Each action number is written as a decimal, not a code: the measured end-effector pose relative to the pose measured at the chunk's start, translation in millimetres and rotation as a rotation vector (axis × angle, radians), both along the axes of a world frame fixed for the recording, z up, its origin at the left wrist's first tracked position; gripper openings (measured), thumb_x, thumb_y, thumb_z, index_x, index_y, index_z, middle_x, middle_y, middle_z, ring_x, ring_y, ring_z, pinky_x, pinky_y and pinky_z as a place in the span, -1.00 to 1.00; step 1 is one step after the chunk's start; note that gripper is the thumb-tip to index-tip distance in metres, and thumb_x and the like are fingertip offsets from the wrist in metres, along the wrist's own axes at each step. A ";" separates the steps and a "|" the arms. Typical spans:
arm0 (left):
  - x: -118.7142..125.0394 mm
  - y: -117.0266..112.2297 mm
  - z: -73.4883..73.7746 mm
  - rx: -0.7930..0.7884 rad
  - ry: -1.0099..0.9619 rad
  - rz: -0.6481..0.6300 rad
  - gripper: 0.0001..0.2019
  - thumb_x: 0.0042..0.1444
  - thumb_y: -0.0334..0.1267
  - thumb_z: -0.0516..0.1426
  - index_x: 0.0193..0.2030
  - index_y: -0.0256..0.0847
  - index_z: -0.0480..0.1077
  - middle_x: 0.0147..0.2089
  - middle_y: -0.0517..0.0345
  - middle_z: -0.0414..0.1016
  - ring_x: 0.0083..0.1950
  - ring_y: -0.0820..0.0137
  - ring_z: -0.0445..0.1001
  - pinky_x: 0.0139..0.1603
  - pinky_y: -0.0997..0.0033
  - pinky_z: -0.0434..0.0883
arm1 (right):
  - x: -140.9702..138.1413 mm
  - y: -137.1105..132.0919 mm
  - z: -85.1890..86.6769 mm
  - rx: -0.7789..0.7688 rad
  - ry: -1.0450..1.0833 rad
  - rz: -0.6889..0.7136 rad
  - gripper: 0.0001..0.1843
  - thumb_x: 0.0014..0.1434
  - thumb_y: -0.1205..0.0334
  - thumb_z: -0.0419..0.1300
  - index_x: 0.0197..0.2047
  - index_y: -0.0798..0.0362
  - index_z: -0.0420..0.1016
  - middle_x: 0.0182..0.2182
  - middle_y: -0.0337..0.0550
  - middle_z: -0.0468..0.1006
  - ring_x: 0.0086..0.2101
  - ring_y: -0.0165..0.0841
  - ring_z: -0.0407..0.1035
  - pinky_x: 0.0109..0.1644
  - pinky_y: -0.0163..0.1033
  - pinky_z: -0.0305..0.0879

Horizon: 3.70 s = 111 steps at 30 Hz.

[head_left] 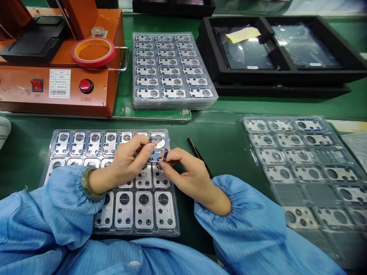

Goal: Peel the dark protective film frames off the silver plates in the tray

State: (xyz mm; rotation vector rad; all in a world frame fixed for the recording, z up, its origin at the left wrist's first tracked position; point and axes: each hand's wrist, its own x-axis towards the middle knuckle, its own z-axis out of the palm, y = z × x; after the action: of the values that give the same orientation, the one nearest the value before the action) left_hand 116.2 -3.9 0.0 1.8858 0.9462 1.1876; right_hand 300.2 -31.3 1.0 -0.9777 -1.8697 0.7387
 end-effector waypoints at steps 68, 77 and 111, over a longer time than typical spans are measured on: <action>0.1 1.3 8.0 -0.115 0.154 -0.054 -0.73 0.24 -0.21 0.01 -0.45 -0.22 0.36 -0.61 0.27 0.32 -0.58 0.54 0.29 -0.55 0.56 0.25 | -4.0 3.7 8.5 -0.565 0.339 -0.048 -0.69 0.16 0.02 0.20 -0.45 0.05 0.33 -0.64 -0.37 0.33 -0.66 -0.54 0.22 -0.57 -0.39 0.21; 0.0 1.8 9.2 -0.083 0.214 -0.069 -0.74 0.22 -0.20 0.01 -0.45 -0.23 0.37 -0.55 0.23 0.38 -0.54 0.51 0.33 -0.51 0.53 0.27 | -3.9 4.0 7.4 -0.593 0.327 -0.055 -0.65 0.15 -0.05 0.20 -0.47 0.06 0.34 -0.66 -0.36 0.34 -0.66 -0.53 0.23 -0.57 -0.38 0.23; 5.4 6.5 9.3 -0.578 -0.235 0.119 -0.76 0.02 -0.13 0.16 -0.28 -0.28 0.40 -0.54 0.29 0.36 -0.68 0.55 0.35 -0.68 0.58 0.31 | -0.8 3.1 -0.5 -0.648 0.187 -0.010 -0.75 0.16 0.05 0.13 -0.40 0.05 0.30 -0.59 -0.32 0.37 -0.61 -0.52 0.23 -0.54 -0.37 0.20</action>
State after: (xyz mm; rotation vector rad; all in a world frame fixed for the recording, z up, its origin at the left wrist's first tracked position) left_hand 121.6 2.7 9.3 1.2217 1.1325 1.0309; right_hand 299.3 -28.2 0.5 -1.2561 -1.4786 1.4273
